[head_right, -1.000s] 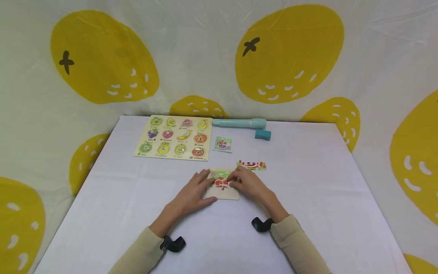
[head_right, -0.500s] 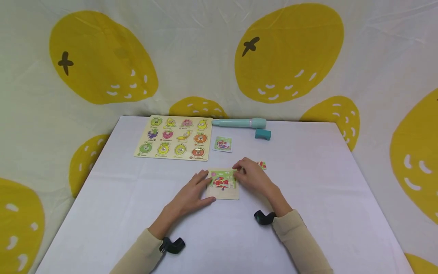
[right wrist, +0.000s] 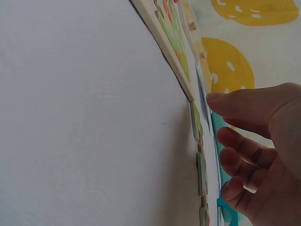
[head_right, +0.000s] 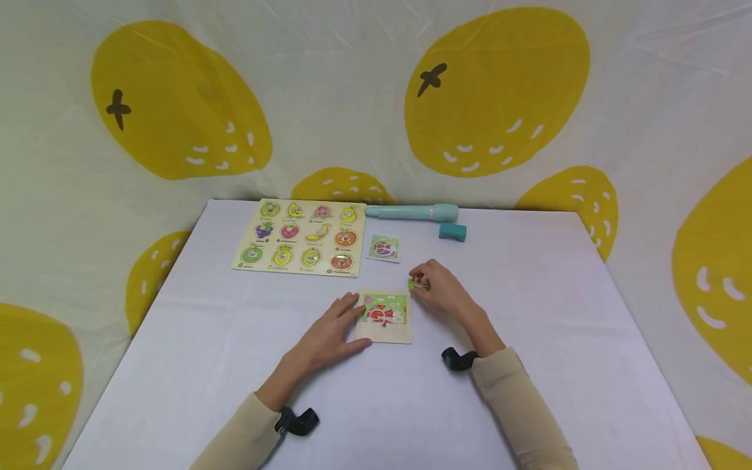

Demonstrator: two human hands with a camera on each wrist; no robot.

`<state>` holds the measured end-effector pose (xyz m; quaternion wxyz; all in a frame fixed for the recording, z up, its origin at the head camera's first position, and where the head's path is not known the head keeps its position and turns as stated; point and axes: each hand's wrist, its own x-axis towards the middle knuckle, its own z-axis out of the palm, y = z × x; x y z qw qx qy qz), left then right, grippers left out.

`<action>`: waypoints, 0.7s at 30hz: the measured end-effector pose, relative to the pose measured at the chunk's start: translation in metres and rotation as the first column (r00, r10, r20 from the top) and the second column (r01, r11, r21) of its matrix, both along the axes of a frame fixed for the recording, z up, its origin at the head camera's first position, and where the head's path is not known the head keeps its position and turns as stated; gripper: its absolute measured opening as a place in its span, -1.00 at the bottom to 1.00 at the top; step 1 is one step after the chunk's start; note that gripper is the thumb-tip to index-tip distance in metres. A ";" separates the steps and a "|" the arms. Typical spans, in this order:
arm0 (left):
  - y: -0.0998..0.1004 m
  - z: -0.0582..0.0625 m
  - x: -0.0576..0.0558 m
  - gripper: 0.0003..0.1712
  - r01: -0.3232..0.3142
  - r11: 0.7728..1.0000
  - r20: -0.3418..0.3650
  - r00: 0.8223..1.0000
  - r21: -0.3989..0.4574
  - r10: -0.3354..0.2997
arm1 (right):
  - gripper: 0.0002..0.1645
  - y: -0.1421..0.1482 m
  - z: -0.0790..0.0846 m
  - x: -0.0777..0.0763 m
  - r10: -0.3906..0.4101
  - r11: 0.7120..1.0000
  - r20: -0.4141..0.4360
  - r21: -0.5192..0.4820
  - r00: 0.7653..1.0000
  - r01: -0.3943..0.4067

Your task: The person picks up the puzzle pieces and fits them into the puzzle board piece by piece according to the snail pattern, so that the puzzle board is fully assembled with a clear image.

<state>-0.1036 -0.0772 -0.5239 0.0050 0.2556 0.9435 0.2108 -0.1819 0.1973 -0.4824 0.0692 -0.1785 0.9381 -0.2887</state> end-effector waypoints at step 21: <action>0.000 -0.003 0.000 -0.14 -0.010 1.000 0.005 1.000 -0.014 0.011 | -0.51 0.003 -0.003 -0.017 0.030 0.997 0.041 0.073 0.999 -0.033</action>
